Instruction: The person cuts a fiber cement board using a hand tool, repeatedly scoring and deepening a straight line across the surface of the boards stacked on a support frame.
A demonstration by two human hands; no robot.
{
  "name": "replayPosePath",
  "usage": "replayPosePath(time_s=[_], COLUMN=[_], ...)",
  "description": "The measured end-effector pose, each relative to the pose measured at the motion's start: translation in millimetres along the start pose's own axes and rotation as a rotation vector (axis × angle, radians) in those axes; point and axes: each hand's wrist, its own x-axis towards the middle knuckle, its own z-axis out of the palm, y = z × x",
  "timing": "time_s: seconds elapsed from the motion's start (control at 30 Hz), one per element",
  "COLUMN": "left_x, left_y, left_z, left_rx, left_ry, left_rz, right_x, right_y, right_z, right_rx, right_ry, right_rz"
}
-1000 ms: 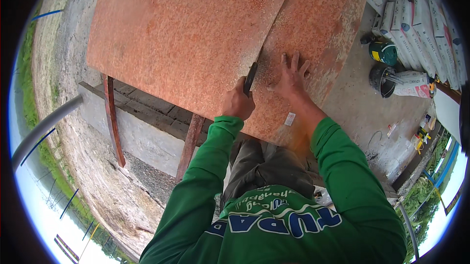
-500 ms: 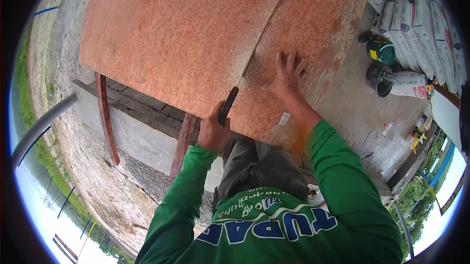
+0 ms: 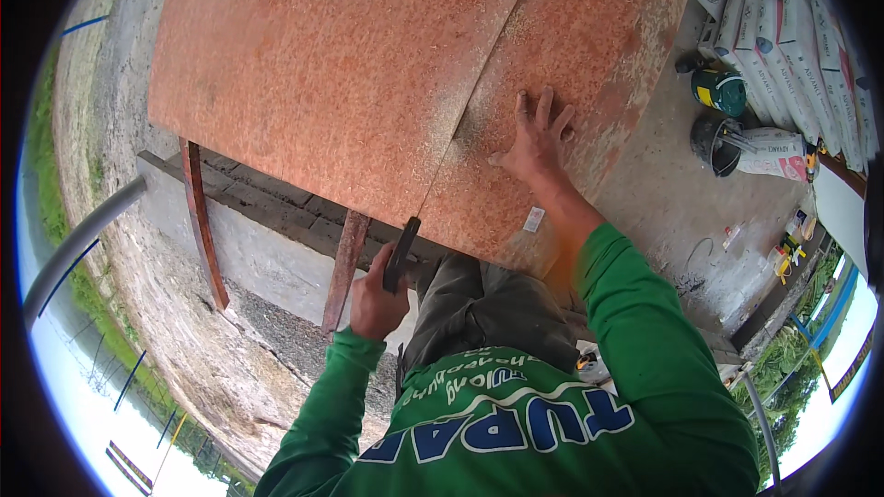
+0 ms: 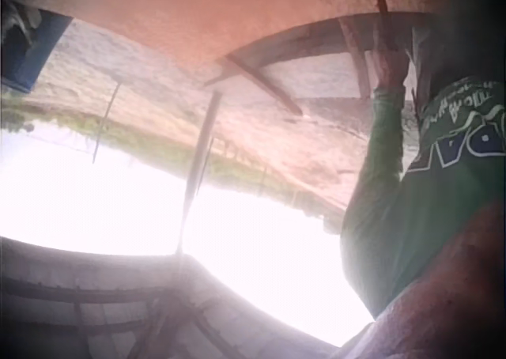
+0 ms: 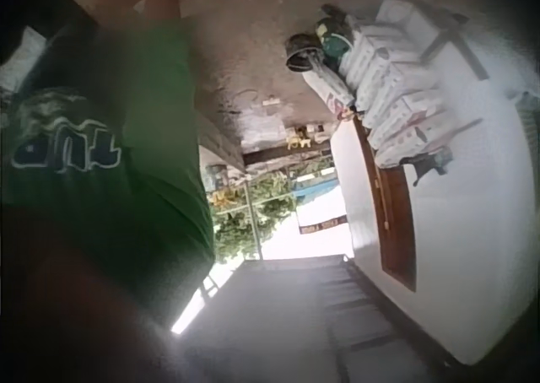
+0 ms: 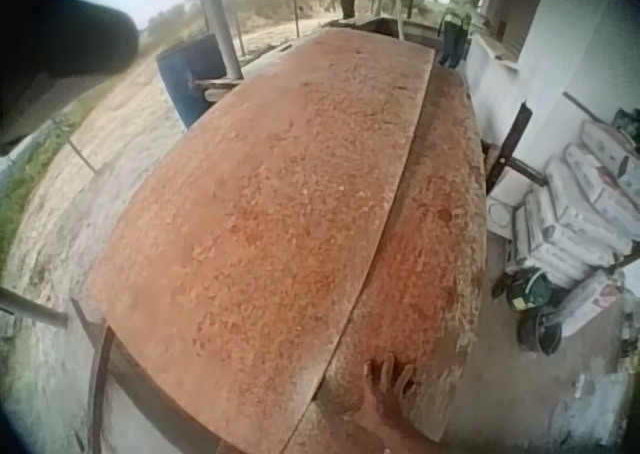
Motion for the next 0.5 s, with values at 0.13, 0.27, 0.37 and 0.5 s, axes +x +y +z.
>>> replayPosePath(time_s=[0.13, 0.27, 0.37, 0.5], left_x=[109, 62, -34, -47], left_y=[30, 33, 27, 29], left_z=[39, 16, -23, -35], left_rx=[-0.030, -0.013, 0.002, 0.008], left_ry=[0.130, -0.021, -0.082, -0.100], left_rz=[0.013, -0.121, -0.100, -0.180], right_x=[-4, 10, 9, 6], right_y=[-19, -3, 16, 4], right_z=[-6, 7, 11, 11], right_rx=[-0.023, -0.005, -0.050, 0.020], right_ry=[-0.023, -0.030, -0.054, -0.013], right_rz=[-0.059, -0.047, 0.021, -0.014])
